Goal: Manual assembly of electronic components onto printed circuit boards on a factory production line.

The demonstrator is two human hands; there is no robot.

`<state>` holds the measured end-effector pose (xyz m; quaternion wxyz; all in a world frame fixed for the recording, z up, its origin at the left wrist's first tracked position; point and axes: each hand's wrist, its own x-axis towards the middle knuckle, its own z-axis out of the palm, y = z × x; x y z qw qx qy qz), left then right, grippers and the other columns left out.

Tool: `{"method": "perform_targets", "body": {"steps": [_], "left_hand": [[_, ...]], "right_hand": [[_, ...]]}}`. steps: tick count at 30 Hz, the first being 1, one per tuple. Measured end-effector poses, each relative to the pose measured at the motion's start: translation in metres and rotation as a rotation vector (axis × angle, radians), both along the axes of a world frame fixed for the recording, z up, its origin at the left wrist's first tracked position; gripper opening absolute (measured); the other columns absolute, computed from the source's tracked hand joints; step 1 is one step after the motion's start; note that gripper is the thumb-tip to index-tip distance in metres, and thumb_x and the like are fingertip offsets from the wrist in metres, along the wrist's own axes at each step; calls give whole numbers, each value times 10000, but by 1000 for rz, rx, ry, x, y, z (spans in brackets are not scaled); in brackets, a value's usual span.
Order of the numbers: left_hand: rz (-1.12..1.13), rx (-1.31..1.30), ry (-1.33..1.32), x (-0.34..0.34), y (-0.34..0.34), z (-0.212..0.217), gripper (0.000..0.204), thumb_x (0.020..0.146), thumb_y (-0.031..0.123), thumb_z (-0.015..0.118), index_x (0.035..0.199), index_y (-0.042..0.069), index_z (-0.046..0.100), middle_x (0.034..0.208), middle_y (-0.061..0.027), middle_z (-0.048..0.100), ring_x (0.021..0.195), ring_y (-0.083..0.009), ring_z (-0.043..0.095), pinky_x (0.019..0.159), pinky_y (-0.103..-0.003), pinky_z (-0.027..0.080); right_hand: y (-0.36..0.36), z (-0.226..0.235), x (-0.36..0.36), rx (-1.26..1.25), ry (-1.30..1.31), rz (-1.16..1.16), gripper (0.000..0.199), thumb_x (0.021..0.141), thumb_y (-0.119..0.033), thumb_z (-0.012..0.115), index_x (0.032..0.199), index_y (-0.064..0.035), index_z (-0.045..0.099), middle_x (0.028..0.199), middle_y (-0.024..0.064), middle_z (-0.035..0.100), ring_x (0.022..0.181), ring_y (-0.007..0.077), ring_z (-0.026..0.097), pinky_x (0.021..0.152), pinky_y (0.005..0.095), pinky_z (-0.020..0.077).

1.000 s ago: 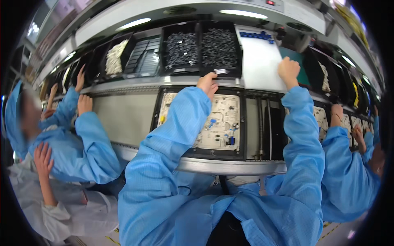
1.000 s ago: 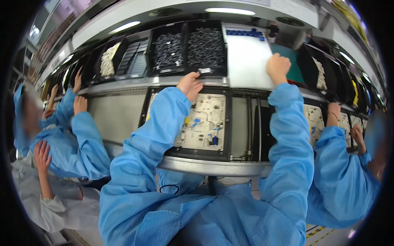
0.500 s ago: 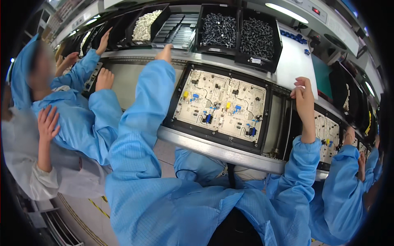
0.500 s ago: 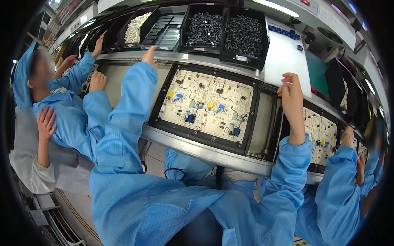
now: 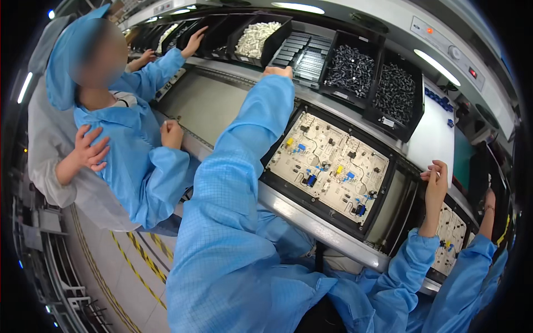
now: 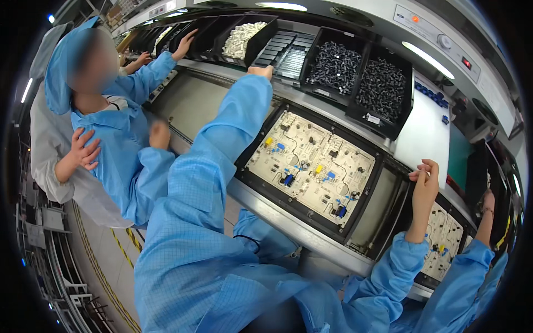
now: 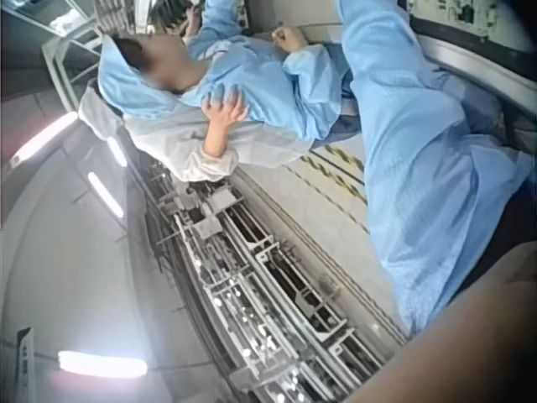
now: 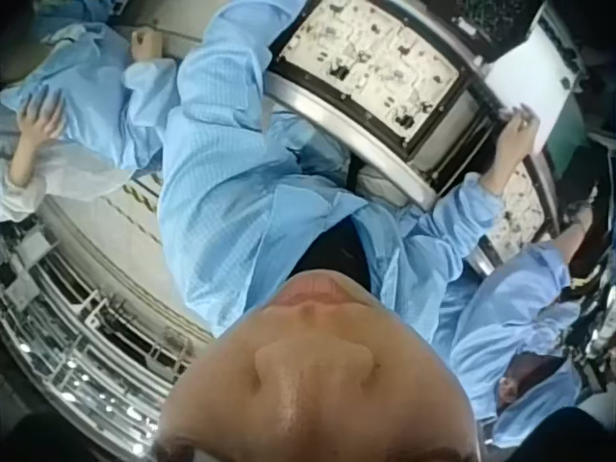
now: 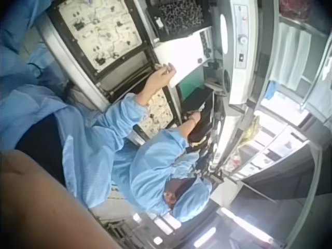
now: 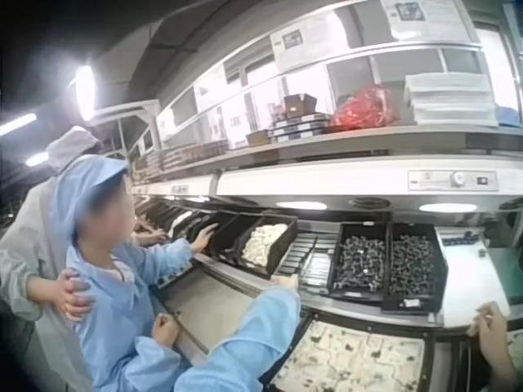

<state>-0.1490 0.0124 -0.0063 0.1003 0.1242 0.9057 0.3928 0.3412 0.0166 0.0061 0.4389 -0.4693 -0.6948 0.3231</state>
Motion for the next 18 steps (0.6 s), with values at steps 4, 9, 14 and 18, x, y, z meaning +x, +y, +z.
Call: {"method": "perform_targets", "body": {"steps": [4, 9, 14, 18], "left_hand": [[27, 30, -87, 1, 8, 3, 814, 650, 456, 663, 1220, -63, 399, 1251, -258, 470, 1158, -369, 474, 995, -412, 365], [32, -28, 36, 2, 9, 0, 793, 705, 436, 656, 1261, -32, 339, 1257, -199, 435, 1155, -343, 461, 969, -420, 386], [-1, -79, 60, -1, 13, 4, 745, 692, 423, 664, 1195, -33, 356, 1216, -205, 465, 1125, -352, 485, 957, -422, 392], [50, -53, 56, -51, 14, -21, 826, 617, 466, 631, 1189, -73, 375, 1211, -285, 482, 1139, -379, 473, 978, -407, 360]], "right_hand": [[-3, 0, 6, -1, -52, -14, 160, 924, -21, 403, 1053, -8, 496, 862, 73, 527, 674, 107, 559, 631, 222, 466], [-13, 0, -1, 7, -77, 2, 152, 917, -8, 404, 1030, -10, 505, 839, 75, 529, 653, 114, 571, 601, 220, 469], [-12, 3, 2, 29, -119, 2, 137, 923, -5, 408, 1019, -4, 506, 829, 73, 542, 652, 106, 578, 592, 219, 465], [-15, 7, -10, 25, -146, 14, 128, 935, -29, 413, 1012, -9, 514, 815, 79, 563, 640, 102, 578, 580, 219, 466]]}}
